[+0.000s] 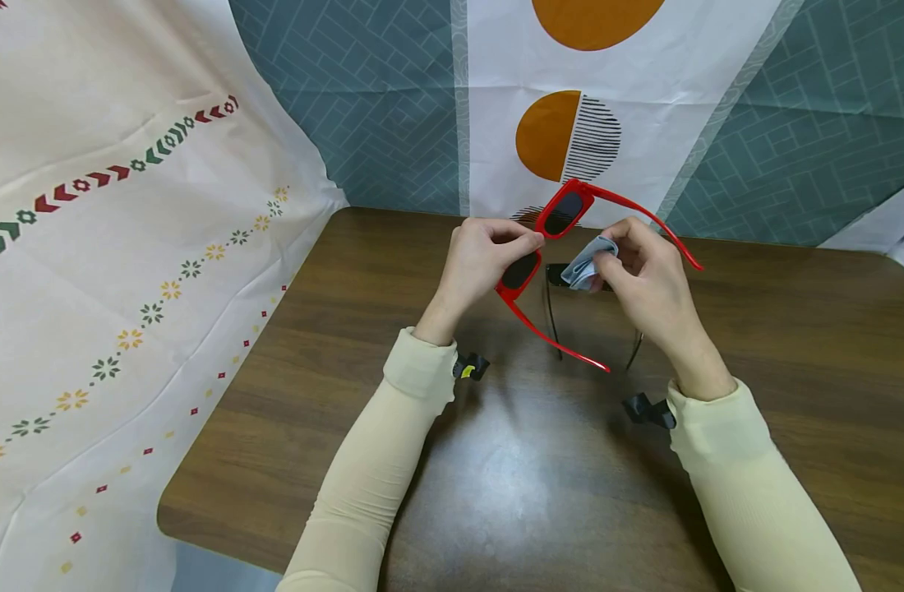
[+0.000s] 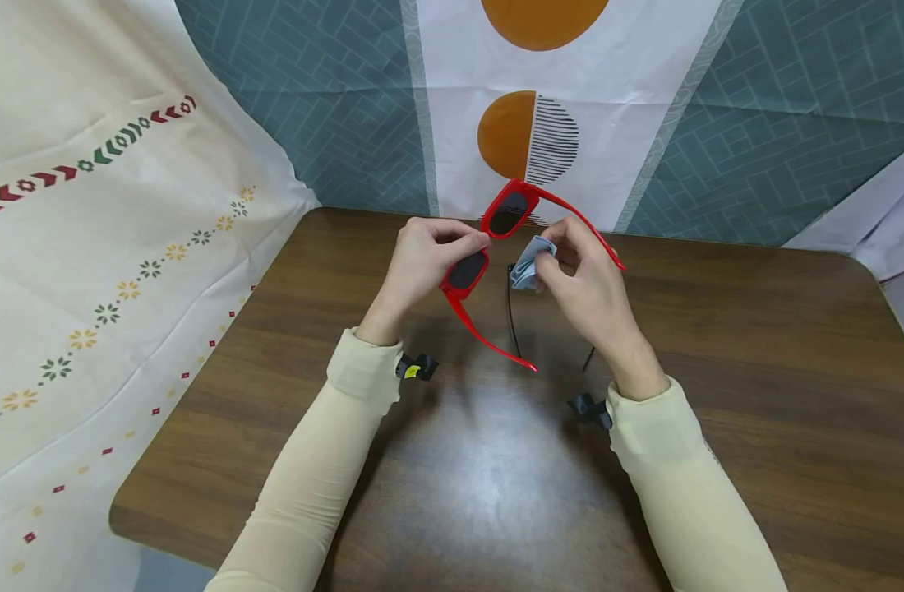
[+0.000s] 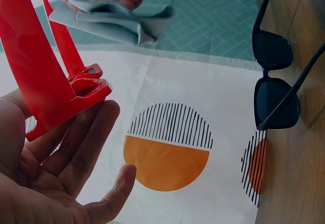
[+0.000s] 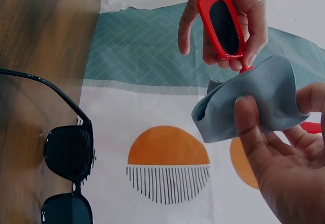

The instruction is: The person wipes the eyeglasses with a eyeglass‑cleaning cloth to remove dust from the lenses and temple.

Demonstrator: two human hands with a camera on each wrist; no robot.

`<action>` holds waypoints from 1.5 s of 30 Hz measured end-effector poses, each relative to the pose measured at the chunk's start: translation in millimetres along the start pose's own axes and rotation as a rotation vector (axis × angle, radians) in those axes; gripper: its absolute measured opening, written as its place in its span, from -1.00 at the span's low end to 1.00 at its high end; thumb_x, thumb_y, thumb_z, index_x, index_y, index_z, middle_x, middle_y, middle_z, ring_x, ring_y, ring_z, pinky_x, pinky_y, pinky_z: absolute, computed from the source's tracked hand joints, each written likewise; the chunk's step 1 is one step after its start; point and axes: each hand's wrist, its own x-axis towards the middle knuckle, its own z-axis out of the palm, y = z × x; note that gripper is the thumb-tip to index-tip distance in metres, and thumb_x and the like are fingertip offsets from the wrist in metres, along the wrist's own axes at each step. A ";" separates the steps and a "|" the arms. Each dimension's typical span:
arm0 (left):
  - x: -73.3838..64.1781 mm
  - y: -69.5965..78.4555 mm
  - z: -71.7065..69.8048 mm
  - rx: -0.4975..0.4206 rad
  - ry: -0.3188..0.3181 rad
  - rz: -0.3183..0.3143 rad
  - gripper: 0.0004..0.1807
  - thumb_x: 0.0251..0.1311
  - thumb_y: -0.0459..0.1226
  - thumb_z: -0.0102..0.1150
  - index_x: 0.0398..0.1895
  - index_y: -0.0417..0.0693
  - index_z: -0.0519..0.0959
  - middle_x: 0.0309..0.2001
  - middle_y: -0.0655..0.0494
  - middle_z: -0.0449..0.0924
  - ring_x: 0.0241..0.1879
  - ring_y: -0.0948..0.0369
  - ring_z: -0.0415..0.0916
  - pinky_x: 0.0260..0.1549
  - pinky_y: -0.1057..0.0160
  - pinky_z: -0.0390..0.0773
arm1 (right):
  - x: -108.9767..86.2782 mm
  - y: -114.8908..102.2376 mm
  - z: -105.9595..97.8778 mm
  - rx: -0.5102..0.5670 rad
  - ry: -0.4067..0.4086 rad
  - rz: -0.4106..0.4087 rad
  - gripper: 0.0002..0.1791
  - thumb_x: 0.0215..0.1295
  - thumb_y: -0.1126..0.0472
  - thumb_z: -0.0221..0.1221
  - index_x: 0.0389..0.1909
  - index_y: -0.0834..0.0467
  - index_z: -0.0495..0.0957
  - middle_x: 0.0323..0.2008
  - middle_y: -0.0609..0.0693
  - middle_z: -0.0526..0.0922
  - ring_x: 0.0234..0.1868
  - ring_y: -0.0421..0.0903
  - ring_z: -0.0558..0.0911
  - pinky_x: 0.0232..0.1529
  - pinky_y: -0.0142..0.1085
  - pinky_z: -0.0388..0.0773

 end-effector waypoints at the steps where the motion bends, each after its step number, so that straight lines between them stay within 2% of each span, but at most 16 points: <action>1: 0.1 0.1 0.1 -0.001 0.000 -0.002 -0.82 0.34 -0.14 0.36 -0.27 -0.01 0.84 -0.37 0.16 0.76 -0.31 0.16 0.64 -0.32 0.22 0.71 | -0.1 0.2 -0.4 -0.010 0.005 -0.003 -0.84 0.44 0.37 0.11 -0.07 0.34 0.56 -0.38 -0.07 0.64 -0.51 -0.18 0.59 -0.38 -0.47 0.59; 5: 0.7 -0.2 0.4 -0.005 0.002 -0.008 -0.83 0.33 -0.14 0.37 -0.28 -0.01 0.84 -0.36 0.15 0.77 -0.30 0.16 0.64 -0.32 0.22 0.71 | 0.0 1.8 -2.7 -0.053 0.011 0.003 -0.82 0.46 0.31 0.13 -0.06 0.31 0.61 -0.38 -0.12 0.62 -0.47 -0.18 0.54 -0.42 -0.44 0.46; 8: 0.9 -0.5 0.3 -0.001 0.003 -0.007 -0.83 0.33 -0.14 0.37 -0.28 0.00 0.84 -0.36 0.13 0.77 -0.30 0.17 0.63 -0.32 0.22 0.70 | 0.5 3.2 -5.0 -0.065 0.000 0.043 -0.80 0.48 0.26 0.14 -0.05 0.30 0.62 -0.34 -0.13 0.62 -0.40 -0.17 0.54 -0.40 -0.39 0.42; 13: 0.7 -1.7 -0.1 0.003 -0.001 -0.004 -0.83 0.33 -0.14 0.36 -0.28 0.00 0.84 -0.36 0.13 0.77 -0.31 0.17 0.63 -0.32 0.21 0.70 | 3.6 7.2 -8.8 0.013 0.006 0.216 -0.83 0.52 0.14 0.13 -0.07 0.13 0.62 -0.23 -0.16 0.59 -0.22 -0.16 0.55 -0.28 -0.39 0.48; 16: 0.3 -2.7 -0.4 0.000 -0.005 -0.007 -0.83 0.33 -0.14 0.36 -0.28 -0.01 0.84 -0.38 0.17 0.76 -0.31 0.16 0.64 -0.32 0.21 0.71 | 4.5 8.4 -11.6 0.022 0.013 0.270 -0.86 0.53 0.11 0.15 -0.08 0.06 0.61 -0.18 -0.18 0.54 -0.11 -0.20 0.46 -0.22 -0.40 0.44; 18: 0.2 -3.2 -0.5 -0.005 -0.007 -0.008 -0.83 0.33 -0.14 0.36 -0.28 -0.01 0.84 -0.38 0.17 0.76 -0.31 0.14 0.64 -0.32 0.19 0.71 | 3.9 6.2 -12.5 -0.012 -0.011 0.239 -0.84 0.52 0.13 0.20 -0.07 0.12 0.63 -0.22 -0.15 0.54 -0.14 -0.19 0.45 -0.24 -0.41 0.42; 21: 0.4 -3.6 -0.8 -0.009 -0.006 -0.003 -0.82 0.33 -0.14 0.36 -0.29 -0.01 0.84 -0.38 0.15 0.77 -0.30 0.10 0.66 -0.31 0.15 0.71 | 1.7 0.6 -12.3 -0.087 -0.058 0.140 -0.80 0.50 0.19 0.25 -0.05 0.26 0.64 -0.28 -0.13 0.54 -0.22 -0.17 0.43 -0.28 -0.42 0.38; 24: 0.1 -3.5 -1.1 -0.004 -0.009 -0.003 -0.83 0.34 -0.14 0.36 -0.28 -0.01 0.84 -0.39 0.16 0.77 -0.31 0.10 0.66 -0.31 0.15 0.71 | 0.4 -3.3 -9.9 -0.087 -0.072 0.082 -0.80 0.48 0.26 0.26 -0.04 0.33 0.65 -0.36 -0.09 0.56 -0.37 -0.12 0.46 -0.37 -0.40 0.39; 29: -0.3 -3.7 -0.1 0.009 -0.026 -0.017 -0.83 0.33 -0.14 0.37 -0.27 0.00 0.84 -0.38 0.13 0.77 -0.32 0.11 0.65 -0.29 0.16 0.71 | 0.0 -4.5 -5.4 -0.120 -0.039 0.087 -0.78 0.51 0.24 0.22 0.01 0.30 0.66 -0.26 -0.11 0.57 -0.29 -0.17 0.52 -0.27 -0.42 0.43; 34: 0.4 -5.0 0.7 0.006 -0.034 -0.018 -0.83 0.33 -0.15 0.37 -0.26 -0.03 0.84 -0.33 0.04 0.78 -0.32 0.12 0.66 -0.28 0.16 0.72 | 0.1 -3.1 -4.3 -0.202 -0.034 0.042 -0.80 0.53 0.27 0.18 0.02 0.28 0.67 -0.14 0.05 0.62 -0.17 -0.22 0.49 -0.17 -0.40 0.38; 39: 0.9 -5.2 1.0 0.018 -0.061 -0.012 -0.81 0.36 -0.15 0.33 -0.25 -0.03 0.83 -0.37 0.16 0.76 -0.35 0.15 0.66 -0.30 0.21 0.72 | -2.2 -0.2 1.3 -0.238 -0.006 -0.081 -0.82 0.47 0.35 0.23 0.02 0.30 0.61 -0.12 0.14 0.72 -0.18 -0.30 0.51 -0.12 -0.46 0.39; 45: 1.1 -4.4 2.1 0.030 -0.091 -0.005 -0.80 0.37 -0.16 0.32 -0.27 -0.07 0.82 -0.35 0.09 0.77 -0.38 0.14 0.67 -0.31 0.23 0.73 | -3.1 7.3 9.4 -0.339 0.038 -0.278 -0.81 0.33 0.46 0.30 -0.08 0.35 0.58 -0.22 0.17 0.73 -0.31 -0.15 0.54 -0.24 -0.49 0.39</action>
